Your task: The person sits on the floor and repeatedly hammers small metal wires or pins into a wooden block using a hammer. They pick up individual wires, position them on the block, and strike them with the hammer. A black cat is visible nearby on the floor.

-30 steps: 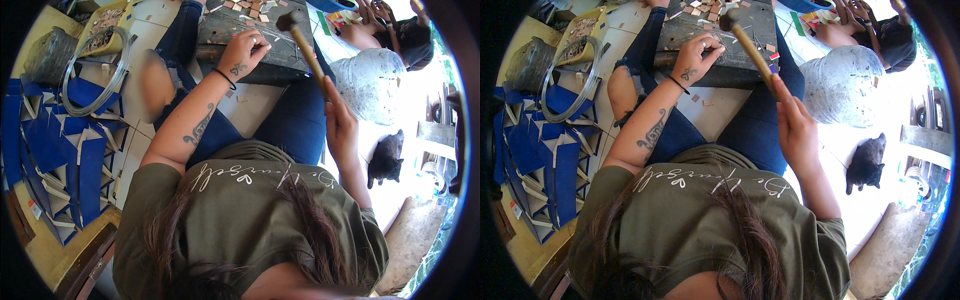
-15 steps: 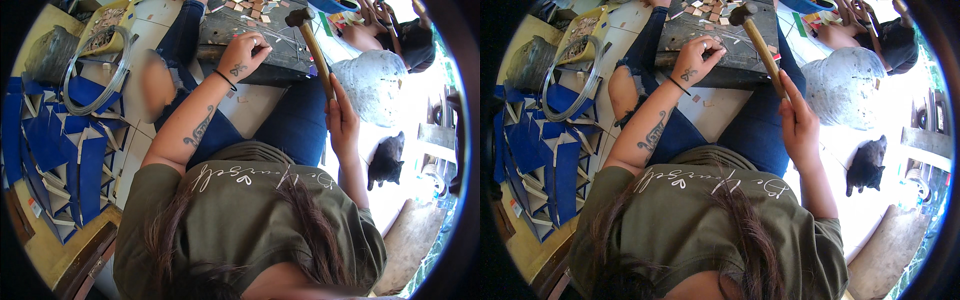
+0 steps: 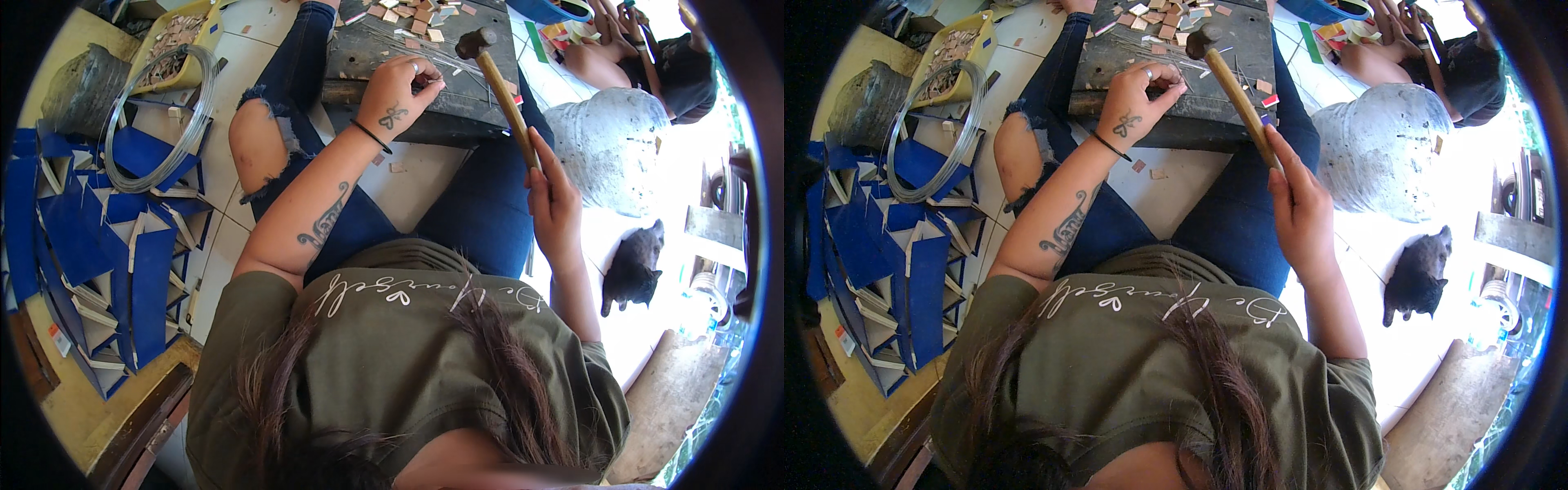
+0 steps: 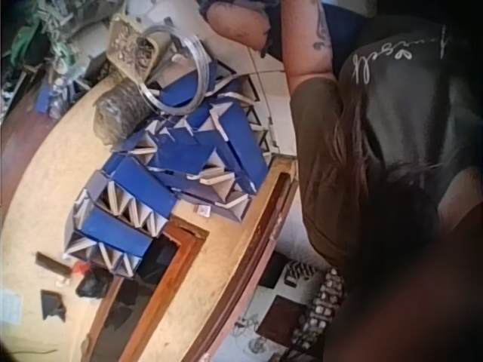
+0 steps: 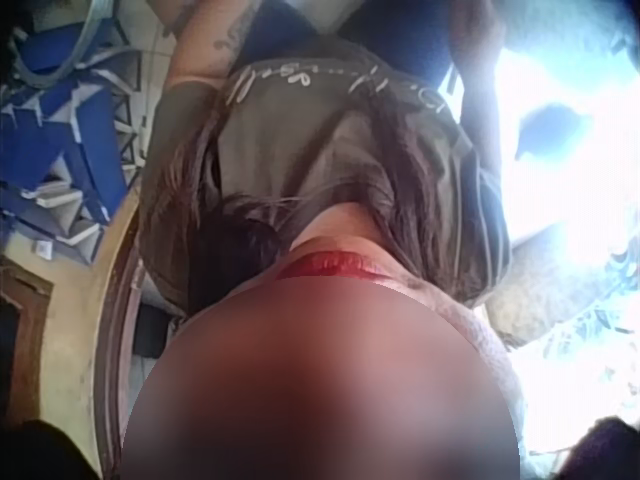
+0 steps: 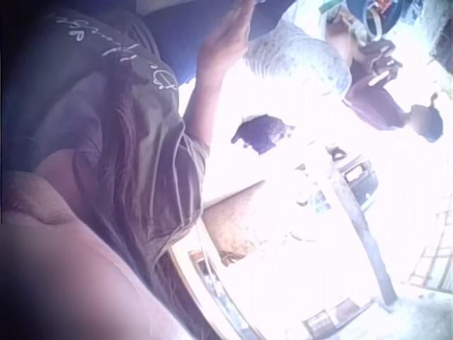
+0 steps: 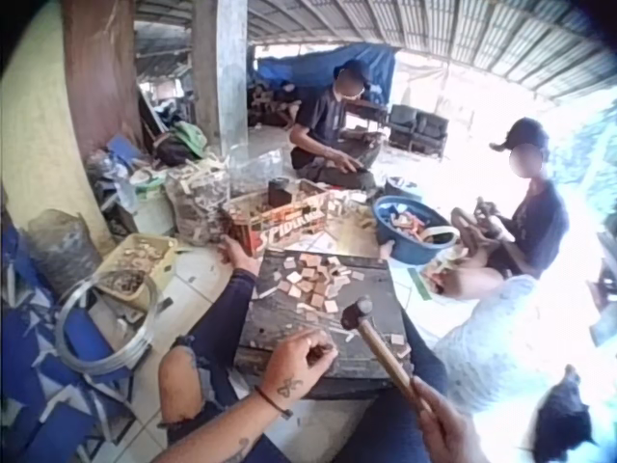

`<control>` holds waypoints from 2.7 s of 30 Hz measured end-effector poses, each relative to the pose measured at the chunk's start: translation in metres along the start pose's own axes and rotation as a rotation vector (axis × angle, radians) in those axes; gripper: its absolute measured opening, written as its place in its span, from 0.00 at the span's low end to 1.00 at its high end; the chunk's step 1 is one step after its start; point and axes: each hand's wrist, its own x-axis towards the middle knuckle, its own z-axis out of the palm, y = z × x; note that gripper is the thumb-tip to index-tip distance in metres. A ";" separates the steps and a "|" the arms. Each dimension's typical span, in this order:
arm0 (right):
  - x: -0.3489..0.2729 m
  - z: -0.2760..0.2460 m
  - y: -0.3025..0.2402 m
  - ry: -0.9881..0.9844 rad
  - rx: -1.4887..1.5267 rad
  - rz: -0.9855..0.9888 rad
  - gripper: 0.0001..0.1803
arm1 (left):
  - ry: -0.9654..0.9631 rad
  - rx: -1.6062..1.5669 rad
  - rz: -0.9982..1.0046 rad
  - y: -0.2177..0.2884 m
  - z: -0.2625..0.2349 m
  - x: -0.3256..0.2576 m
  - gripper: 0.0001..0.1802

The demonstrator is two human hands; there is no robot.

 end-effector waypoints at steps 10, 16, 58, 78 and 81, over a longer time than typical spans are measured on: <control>0.025 0.018 0.033 0.164 -0.365 -0.048 0.20 | 0.045 0.081 0.023 0.004 0.000 -0.002 0.06; 0.063 0.045 0.057 0.207 -0.508 -0.021 0.17 | 0.040 0.179 0.104 0.006 -0.006 -0.003 0.06; 0.119 0.080 0.002 0.170 0.134 -0.460 0.06 | 0.087 0.199 0.237 0.011 -0.017 -0.002 0.10; 0.093 0.049 0.025 0.265 0.258 -0.187 0.09 | 0.576 -0.658 -0.797 -0.182 -0.276 0.027 0.29; 0.104 0.045 0.021 0.186 0.128 -0.201 0.10 | 0.394 -0.442 -0.619 -0.102 -0.213 0.004 0.21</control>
